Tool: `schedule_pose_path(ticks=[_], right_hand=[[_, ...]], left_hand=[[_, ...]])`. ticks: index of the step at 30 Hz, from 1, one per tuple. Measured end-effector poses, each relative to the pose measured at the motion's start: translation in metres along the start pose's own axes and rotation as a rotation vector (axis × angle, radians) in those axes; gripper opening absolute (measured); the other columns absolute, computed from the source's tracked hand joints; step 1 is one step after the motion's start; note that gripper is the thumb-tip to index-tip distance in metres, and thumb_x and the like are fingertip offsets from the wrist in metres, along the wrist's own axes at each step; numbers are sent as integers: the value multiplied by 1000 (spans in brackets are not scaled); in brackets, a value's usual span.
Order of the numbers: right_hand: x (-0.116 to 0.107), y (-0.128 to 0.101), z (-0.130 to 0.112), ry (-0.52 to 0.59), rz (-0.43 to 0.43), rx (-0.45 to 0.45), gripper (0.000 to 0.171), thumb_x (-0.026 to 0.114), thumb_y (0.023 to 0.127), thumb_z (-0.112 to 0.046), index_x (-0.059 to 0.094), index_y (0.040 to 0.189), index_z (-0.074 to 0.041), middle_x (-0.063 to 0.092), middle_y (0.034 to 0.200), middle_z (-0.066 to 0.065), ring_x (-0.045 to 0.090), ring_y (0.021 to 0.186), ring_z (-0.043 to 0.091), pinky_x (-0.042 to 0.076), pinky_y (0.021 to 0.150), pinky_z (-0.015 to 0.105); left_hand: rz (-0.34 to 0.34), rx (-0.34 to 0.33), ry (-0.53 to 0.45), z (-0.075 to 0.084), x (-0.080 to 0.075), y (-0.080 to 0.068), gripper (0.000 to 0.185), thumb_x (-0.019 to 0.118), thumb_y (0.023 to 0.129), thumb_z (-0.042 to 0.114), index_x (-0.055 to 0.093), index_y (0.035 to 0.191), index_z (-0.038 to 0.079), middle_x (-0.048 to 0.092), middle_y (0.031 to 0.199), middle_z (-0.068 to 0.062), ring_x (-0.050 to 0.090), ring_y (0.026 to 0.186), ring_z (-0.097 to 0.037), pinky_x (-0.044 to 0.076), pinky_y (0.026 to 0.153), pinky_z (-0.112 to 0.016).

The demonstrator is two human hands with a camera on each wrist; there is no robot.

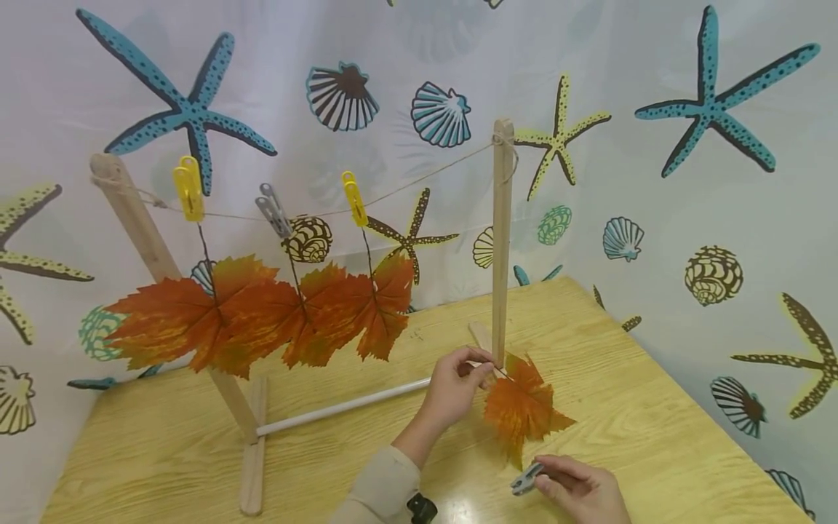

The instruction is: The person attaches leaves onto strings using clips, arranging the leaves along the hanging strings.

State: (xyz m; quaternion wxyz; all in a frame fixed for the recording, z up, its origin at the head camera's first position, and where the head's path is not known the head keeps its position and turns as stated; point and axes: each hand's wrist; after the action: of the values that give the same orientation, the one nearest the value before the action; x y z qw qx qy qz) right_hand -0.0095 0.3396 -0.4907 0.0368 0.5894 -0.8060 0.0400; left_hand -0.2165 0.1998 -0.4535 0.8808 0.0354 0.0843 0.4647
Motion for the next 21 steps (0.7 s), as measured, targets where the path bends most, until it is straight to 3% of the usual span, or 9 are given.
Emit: schedule_pose_path(ticks=[4, 8, 12, 18, 21], right_hand=[[4, 5, -3, -18, 62, 25, 44, 73, 86, -2, 59, 121, 20, 77, 102, -1, 73, 93, 9, 59, 80, 25], [11, 10, -5, -31, 53, 69, 47, 74, 86, -4, 59, 124, 19, 77, 102, -3, 73, 95, 8, 59, 81, 25], [17, 15, -11, -41, 10, 88, 49, 75, 87, -8, 58, 126, 17, 77, 105, -4, 72, 97, 7, 58, 84, 25], [21, 22, -24, -96, -66, 37, 47, 72, 90, -8, 58, 125, 19, 76, 105, -5, 72, 98, 6, 57, 84, 23], [23, 24, -30, -136, -118, 8, 47, 71, 92, -11, 58, 127, 18, 75, 110, -1, 71, 99, 6, 56, 86, 23]], left_hand=[[-19, -8, 21, 3, -10, 3, 18, 63, 98, 15, 70, 110, 4, 69, 115, -13, 66, 80, -33, 55, 67, -27], [-41, -18, 59, 10, -22, 4, 19, 66, 97, 18, 70, 111, 6, 71, 107, -14, 65, 71, -20, 56, 65, -30], [-35, -13, 130, 21, -31, 6, 16, 70, 95, 22, 72, 107, 11, 72, 101, -8, 62, 70, -13, 52, 63, -28], [-51, 15, 315, 44, -37, 6, 10, 69, 95, 21, 75, 99, 13, 73, 99, 1, 56, 82, -12, 45, 73, -27], [-67, 10, 360, 55, -38, 2, 11, 67, 97, 18, 75, 101, 11, 73, 99, 1, 54, 79, -12, 44, 71, -27]])
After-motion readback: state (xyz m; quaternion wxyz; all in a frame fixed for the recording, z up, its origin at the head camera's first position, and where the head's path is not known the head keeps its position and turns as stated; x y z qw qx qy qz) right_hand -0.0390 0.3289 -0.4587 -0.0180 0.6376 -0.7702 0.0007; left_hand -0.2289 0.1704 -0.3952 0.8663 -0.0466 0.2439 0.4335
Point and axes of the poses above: each hand's wrist, its own y-axis towards the middle knuckle, its own x-axis out of the palm, z = x × y
